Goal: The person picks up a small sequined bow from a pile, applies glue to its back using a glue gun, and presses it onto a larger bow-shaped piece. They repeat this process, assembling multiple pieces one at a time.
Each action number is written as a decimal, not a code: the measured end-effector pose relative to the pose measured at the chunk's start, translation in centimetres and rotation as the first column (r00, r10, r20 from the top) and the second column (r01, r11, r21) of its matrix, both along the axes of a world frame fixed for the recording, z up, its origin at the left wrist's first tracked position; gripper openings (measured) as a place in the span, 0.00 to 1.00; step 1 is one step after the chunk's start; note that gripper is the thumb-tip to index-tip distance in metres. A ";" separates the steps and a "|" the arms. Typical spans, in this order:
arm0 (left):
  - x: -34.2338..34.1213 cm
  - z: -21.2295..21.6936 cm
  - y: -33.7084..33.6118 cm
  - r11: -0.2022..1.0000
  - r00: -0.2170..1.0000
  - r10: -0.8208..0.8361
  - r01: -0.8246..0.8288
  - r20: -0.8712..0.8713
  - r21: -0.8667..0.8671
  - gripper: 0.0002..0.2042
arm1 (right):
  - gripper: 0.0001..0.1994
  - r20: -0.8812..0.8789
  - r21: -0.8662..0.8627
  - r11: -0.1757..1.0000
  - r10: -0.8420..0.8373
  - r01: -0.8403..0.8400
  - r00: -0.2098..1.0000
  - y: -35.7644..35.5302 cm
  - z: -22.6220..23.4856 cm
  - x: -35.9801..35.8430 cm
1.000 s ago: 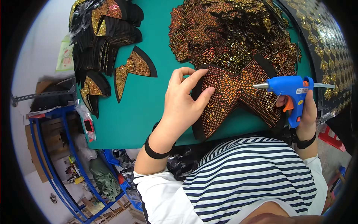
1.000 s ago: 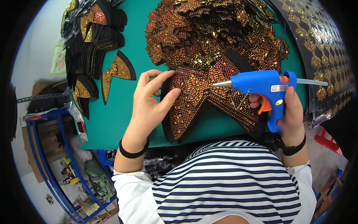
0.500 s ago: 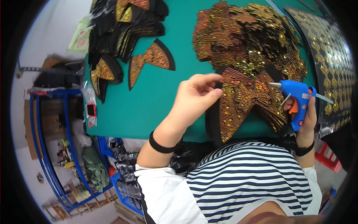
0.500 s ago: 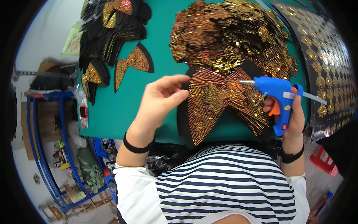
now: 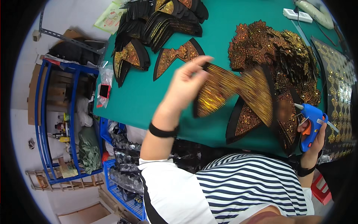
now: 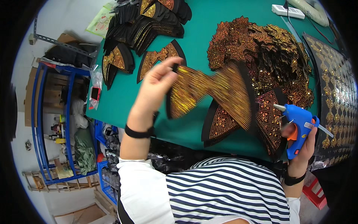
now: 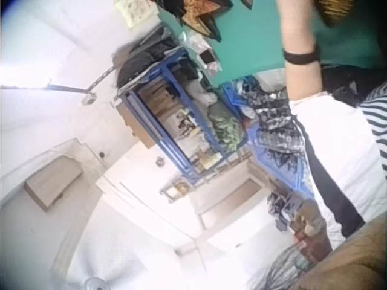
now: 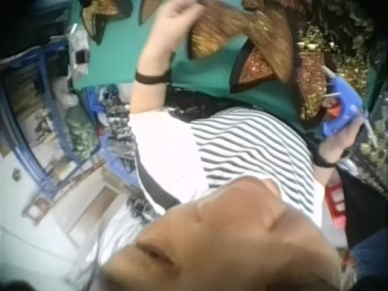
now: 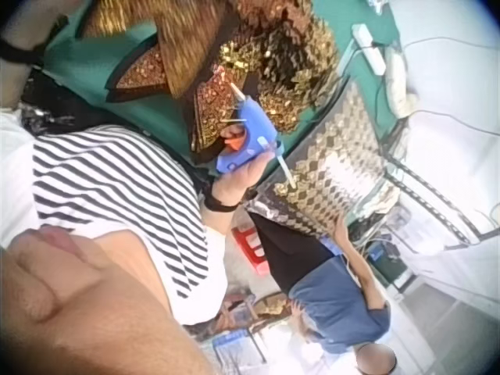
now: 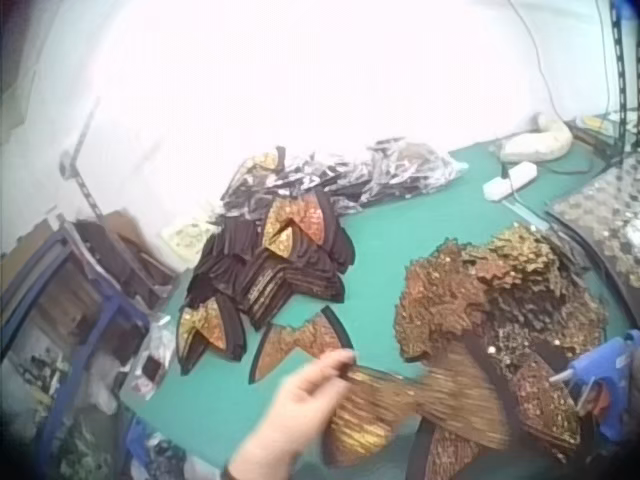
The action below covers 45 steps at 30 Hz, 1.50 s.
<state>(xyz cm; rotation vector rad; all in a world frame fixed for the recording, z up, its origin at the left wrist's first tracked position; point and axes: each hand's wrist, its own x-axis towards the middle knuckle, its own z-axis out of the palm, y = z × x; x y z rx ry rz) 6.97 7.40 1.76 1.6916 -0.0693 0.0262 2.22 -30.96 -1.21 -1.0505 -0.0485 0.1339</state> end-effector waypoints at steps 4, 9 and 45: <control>3.2 -2.5 11.3 0.966 0.967 0.254 -0.255 0.028 0.032 0.18 | 0.30 0.012 0.005 0.999 0.043 -0.043 0.999 0.1 -0.2 0.4; 6.1 -6.4 18.6 0.863 0.891 0.440 -0.455 0.113 0.222 0.17 | 0.30 0.008 -0.032 0.998 0.058 -0.058 0.998 0.1 -0.4 0.1; 9.1 -1.6 -7.9 0.996 0.983 -0.081 0.086 -0.162 0.021 0.11 | 0.29 -0.009 -0.211 0.962 0.175 -0.173 0.985 0.0 1.5 0.6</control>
